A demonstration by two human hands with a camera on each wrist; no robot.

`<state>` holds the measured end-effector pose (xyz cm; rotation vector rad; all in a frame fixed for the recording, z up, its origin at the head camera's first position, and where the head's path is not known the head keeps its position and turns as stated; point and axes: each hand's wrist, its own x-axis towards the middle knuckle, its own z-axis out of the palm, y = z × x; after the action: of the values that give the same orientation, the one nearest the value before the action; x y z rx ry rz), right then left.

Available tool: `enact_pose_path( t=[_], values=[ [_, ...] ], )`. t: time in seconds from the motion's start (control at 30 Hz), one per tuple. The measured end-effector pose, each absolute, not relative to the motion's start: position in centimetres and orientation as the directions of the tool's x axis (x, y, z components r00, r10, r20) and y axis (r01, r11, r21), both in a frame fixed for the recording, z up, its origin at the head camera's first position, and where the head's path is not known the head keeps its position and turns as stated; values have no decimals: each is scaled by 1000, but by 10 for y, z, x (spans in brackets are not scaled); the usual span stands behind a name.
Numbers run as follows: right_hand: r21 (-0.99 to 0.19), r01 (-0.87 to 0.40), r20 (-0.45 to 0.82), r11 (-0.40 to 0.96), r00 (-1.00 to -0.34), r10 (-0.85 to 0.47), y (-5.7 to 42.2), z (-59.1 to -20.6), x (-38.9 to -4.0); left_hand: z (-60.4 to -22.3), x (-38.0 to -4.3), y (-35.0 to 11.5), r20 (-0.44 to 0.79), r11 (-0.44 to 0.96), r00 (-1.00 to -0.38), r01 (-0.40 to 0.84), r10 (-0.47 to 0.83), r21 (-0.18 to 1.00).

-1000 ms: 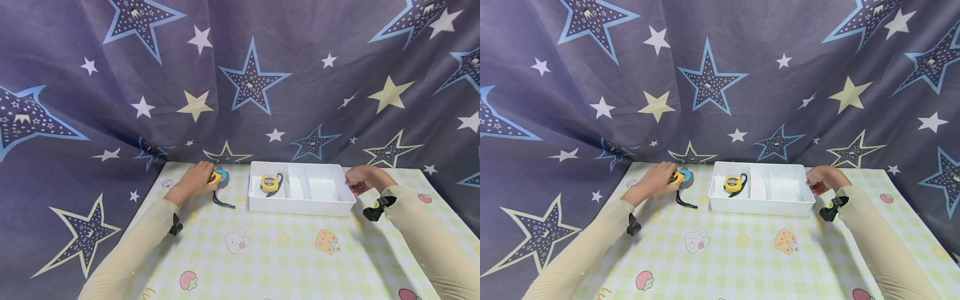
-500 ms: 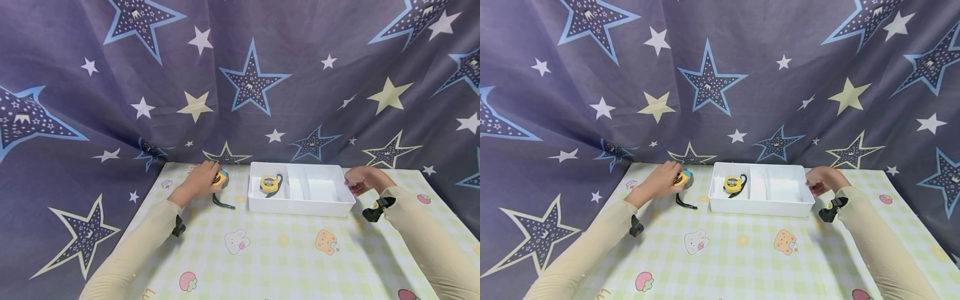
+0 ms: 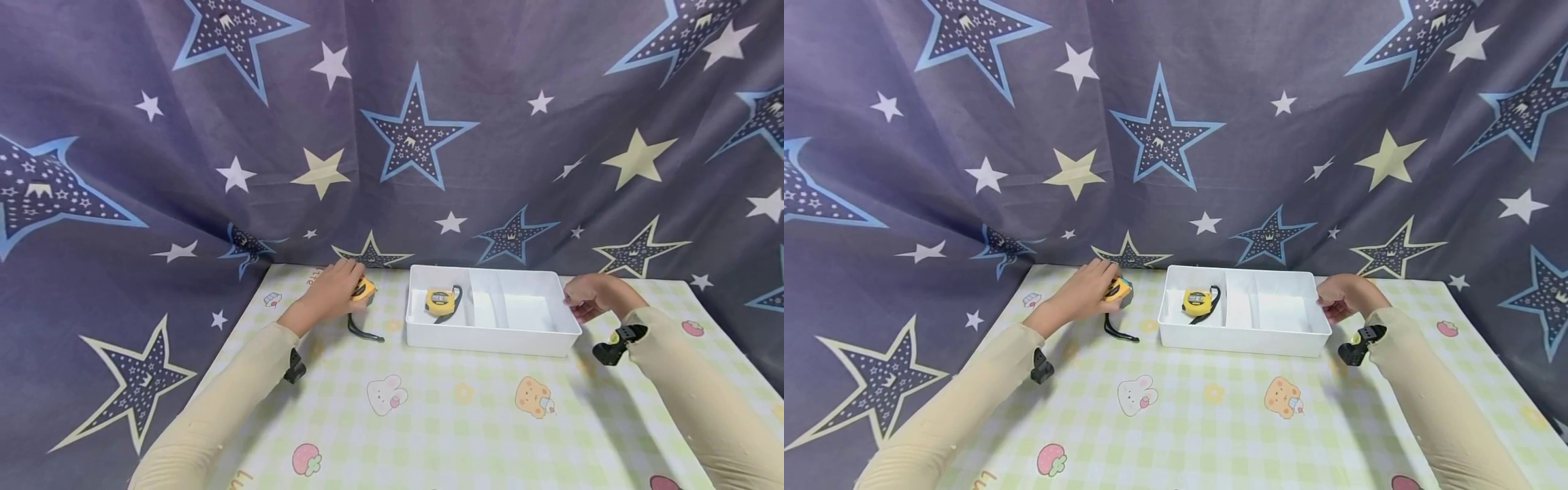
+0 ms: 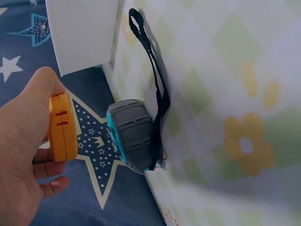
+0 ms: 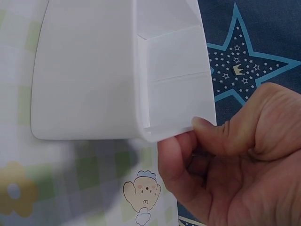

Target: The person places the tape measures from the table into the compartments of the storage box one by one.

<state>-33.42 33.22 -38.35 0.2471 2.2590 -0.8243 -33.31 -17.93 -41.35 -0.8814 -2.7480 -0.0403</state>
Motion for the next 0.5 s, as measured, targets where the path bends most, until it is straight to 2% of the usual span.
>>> enact_pose_path(
  t=[0.5],
  values=[
    [-506, 409, -671, 759, -740, -48, 332, -384, -332, -406, -332, -174, 255, 772, -746, 635, 615, -6]
  ],
)
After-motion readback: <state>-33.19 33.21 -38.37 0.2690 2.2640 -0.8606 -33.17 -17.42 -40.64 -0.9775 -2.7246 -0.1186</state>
